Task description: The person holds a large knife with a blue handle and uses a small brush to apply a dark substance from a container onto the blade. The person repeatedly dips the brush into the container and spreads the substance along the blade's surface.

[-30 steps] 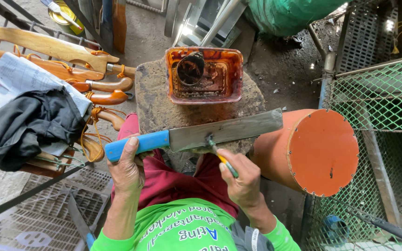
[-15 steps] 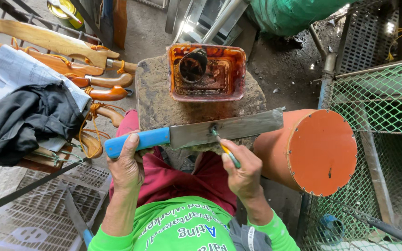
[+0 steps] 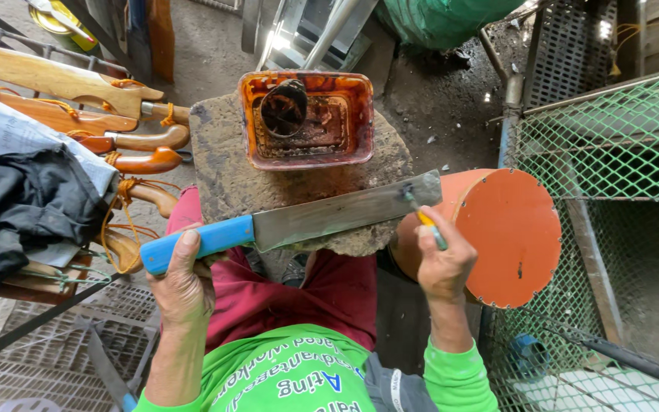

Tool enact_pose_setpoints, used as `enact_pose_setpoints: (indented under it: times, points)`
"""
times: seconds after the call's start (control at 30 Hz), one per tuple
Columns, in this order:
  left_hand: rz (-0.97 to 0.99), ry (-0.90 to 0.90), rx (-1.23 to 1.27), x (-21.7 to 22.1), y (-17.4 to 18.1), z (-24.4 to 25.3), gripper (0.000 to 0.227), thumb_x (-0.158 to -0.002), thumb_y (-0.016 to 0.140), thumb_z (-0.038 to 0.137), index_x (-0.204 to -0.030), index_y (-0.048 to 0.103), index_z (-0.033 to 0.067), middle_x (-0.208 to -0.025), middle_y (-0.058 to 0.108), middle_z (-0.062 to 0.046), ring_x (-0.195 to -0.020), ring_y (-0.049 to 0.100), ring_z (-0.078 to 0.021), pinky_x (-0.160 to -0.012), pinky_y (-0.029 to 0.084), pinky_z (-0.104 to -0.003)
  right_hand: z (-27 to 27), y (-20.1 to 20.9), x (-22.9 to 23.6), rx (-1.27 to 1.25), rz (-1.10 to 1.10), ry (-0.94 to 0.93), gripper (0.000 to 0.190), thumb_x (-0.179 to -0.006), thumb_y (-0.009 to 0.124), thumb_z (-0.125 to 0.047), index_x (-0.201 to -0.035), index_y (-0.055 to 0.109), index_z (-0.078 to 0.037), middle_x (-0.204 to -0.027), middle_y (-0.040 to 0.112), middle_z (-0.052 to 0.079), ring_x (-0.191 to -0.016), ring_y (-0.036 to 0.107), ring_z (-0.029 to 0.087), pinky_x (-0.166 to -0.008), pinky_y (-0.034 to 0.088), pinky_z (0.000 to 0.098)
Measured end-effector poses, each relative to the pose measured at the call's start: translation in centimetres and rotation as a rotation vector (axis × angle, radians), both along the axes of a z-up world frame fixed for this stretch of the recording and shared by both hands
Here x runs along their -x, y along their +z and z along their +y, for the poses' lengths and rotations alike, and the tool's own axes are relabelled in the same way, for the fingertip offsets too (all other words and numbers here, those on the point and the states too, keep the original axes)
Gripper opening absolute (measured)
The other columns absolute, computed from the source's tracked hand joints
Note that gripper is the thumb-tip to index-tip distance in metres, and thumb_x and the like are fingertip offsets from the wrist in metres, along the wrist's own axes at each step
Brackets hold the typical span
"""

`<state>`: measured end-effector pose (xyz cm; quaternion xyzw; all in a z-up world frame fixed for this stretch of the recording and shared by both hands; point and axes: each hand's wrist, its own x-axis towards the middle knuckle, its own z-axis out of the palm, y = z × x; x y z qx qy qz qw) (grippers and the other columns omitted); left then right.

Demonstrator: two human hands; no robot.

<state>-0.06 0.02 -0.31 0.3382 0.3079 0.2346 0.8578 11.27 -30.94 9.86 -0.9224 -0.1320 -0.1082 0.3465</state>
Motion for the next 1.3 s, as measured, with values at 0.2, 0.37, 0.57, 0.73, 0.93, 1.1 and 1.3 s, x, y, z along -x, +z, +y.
enact_pose_setpoints:
  times: [0.2, 0.37, 0.57, 0.73, 0.93, 1.1, 1.3]
  points:
    - [0.041, 0.010, -0.013, 0.3, 0.0, -0.1, 0.023, -0.097, 0.076, 0.011, -0.111, 0.068, -0.0052, -0.094, 0.070, -0.014, -0.076, 0.070, -0.0254, -0.070, 0.064, -0.035, 4.9, -0.6, 3.2, -0.010, -0.052, 0.236, 0.028, -0.092, 0.064, -0.010, -0.118, 0.071, -0.003, -0.091, 0.069, 0.016, -0.077, 0.068, 0.031, -0.069, 0.054, 0.0386]
    - [-0.016, -0.010, -0.015, 0.2, 0.1, 0.1, 0.023, -0.101, 0.076, 0.011, -0.114, 0.066, -0.0050, -0.099, 0.070, -0.014, -0.081, 0.071, -0.0262, -0.075, 0.064, -0.036, 3.9, -1.3, 2.9, -0.061, 0.028, 0.256, 0.029, -0.095, 0.068, -0.012, -0.122, 0.070, -0.002, -0.090, 0.070, 0.016, -0.075, 0.069, 0.032, -0.069, 0.053, 0.0400]
    - [-0.015, -0.025, -0.031, 0.7, -0.4, 0.3, 0.020, -0.104, 0.075, 0.010, -0.109, 0.066, -0.0068, -0.094, 0.070, -0.015, -0.076, 0.070, -0.0264, -0.073, 0.062, -0.034, -2.5, 0.1, -3.1, 0.063, -0.205, -0.005, 0.023, -0.105, 0.059, -0.014, -0.121, 0.069, 0.000, -0.107, 0.073, 0.019, -0.100, 0.074, 0.031, -0.088, 0.057, 0.0387]
    - [-0.029, -0.024, -0.027, 0.9, -0.7, 0.3, 0.020, -0.107, 0.076, 0.010, -0.111, 0.065, -0.0061, -0.095, 0.069, -0.015, -0.074, 0.069, -0.0246, -0.075, 0.062, -0.034, -4.1, -0.2, -3.9, -0.004, -0.030, -0.207, 0.023, -0.101, 0.061, -0.013, -0.117, 0.073, -0.002, -0.086, 0.072, 0.013, -0.070, 0.066, 0.019, -0.068, 0.052, 0.0309]
    - [-0.010, -0.022, -0.024, 1.0, -0.9, 0.3, 0.018, -0.105, 0.075, 0.010, -0.110, 0.066, -0.0054, -0.097, 0.071, -0.013, -0.081, 0.070, -0.0258, -0.074, 0.063, -0.036, -4.4, -0.5, -3.3, 0.024, -0.155, -0.070, 0.022, -0.102, 0.063, -0.011, -0.119, 0.071, -0.001, -0.100, 0.074, 0.016, -0.085, 0.071, 0.020, -0.077, 0.055, 0.0312]
    - [-0.039, -0.022, -0.044, 0.7, -1.0, 0.4, 0.019, -0.108, 0.075, 0.010, -0.106, 0.063, -0.0049, -0.092, 0.068, -0.013, -0.075, 0.070, -0.0259, -0.076, 0.063, -0.037, -4.6, -0.5, -4.0, -0.011, -0.115, -0.116, 0.022, -0.101, 0.060, -0.010, -0.118, 0.072, -0.002, -0.092, 0.073, 0.013, -0.078, 0.069, 0.017, -0.073, 0.055, 0.0311]
    - [-0.001, -0.010, -0.032, 1.2, -1.0, 0.4, 0.019, -0.107, 0.075, 0.009, -0.111, 0.065, -0.0064, -0.096, 0.069, -0.014, -0.077, 0.070, -0.0255, -0.074, 0.062, -0.035, -5.2, -0.9, -2.8, -0.045, 0.074, -0.293, 0.025, -0.099, 0.062, -0.012, -0.118, 0.075, -0.003, -0.074, 0.065, 0.013, -0.062, 0.060, 0.018, -0.061, 0.049, 0.0327]
